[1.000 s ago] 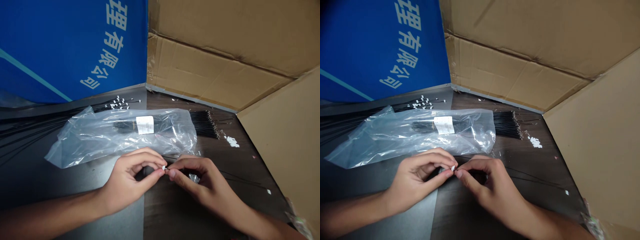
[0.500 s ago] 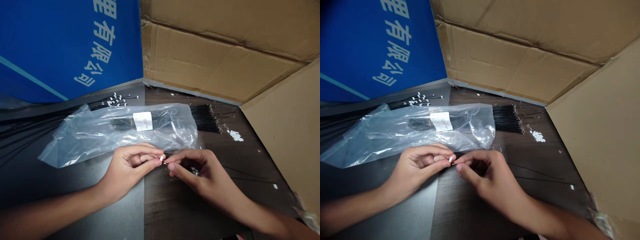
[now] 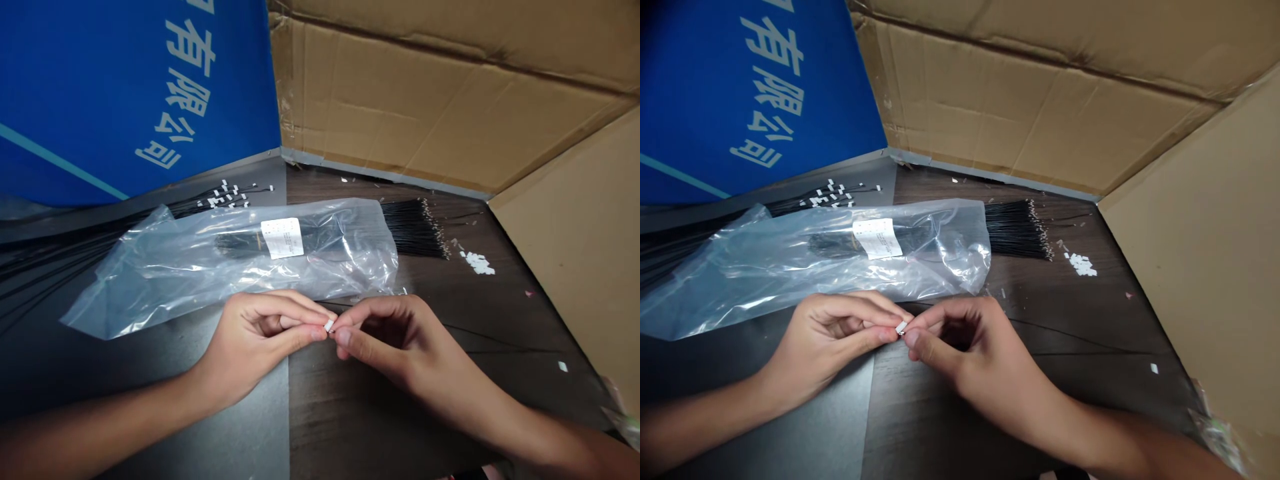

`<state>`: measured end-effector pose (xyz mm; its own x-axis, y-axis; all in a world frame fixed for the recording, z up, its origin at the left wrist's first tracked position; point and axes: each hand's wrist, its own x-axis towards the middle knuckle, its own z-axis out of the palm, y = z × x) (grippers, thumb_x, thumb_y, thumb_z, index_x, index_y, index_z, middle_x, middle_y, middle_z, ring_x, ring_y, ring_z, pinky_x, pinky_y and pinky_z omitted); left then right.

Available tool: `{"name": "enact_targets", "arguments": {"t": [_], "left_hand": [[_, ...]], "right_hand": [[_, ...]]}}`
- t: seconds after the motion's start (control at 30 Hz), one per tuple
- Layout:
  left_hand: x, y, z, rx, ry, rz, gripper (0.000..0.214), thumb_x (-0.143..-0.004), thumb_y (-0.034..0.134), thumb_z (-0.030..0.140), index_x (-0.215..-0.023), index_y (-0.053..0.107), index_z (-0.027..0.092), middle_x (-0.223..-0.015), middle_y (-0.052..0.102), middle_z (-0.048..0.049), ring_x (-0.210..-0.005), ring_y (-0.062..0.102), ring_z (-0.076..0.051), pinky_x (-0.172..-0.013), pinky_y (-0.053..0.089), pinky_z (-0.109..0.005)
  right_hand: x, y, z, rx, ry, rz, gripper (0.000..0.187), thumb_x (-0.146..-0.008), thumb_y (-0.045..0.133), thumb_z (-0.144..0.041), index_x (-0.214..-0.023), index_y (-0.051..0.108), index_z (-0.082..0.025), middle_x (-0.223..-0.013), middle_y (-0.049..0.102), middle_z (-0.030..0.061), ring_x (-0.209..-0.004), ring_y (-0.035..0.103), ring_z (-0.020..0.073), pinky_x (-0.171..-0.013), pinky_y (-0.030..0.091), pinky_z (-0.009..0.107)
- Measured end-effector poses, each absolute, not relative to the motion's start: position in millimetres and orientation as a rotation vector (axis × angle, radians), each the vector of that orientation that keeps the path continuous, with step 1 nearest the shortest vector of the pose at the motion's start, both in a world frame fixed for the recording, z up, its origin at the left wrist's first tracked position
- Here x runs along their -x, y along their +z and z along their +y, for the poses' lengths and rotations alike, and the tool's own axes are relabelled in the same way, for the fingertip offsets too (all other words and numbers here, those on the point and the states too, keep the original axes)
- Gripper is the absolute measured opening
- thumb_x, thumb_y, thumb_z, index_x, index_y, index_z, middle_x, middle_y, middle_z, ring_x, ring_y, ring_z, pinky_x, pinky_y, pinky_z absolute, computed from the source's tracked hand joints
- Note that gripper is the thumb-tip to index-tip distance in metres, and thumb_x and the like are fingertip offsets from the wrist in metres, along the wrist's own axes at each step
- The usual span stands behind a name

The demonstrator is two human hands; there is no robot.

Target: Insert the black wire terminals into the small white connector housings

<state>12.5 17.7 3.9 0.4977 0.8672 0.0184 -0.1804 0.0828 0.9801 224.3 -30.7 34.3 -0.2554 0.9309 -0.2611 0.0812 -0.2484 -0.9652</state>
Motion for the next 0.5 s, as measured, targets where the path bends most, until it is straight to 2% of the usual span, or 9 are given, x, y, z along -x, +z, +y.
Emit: {"name": "enact_targets", "arguments": {"t": [0.5], "left_hand": [[-16.9, 5.3, 17.5, -1.283, 0.966, 0.692, 0.026, -0.08, 0.08, -0.005, -0.086, 0.087, 0.019, -0.086, 0.086, -0.004, -0.08, 0.083, -0.014, -0.075, 0.068, -0.015]], "right_hand": [[-225.1, 33.3, -29.7, 1.329, 1.639, -1.216, 0.018, -0.091, 0.084, -0.035, -0.083, 0.08, -0.019, -0.079, 0.077, 0.0009, -0.075, 0.066, 0.0133, -0.07, 0.051, 0.022]]}}
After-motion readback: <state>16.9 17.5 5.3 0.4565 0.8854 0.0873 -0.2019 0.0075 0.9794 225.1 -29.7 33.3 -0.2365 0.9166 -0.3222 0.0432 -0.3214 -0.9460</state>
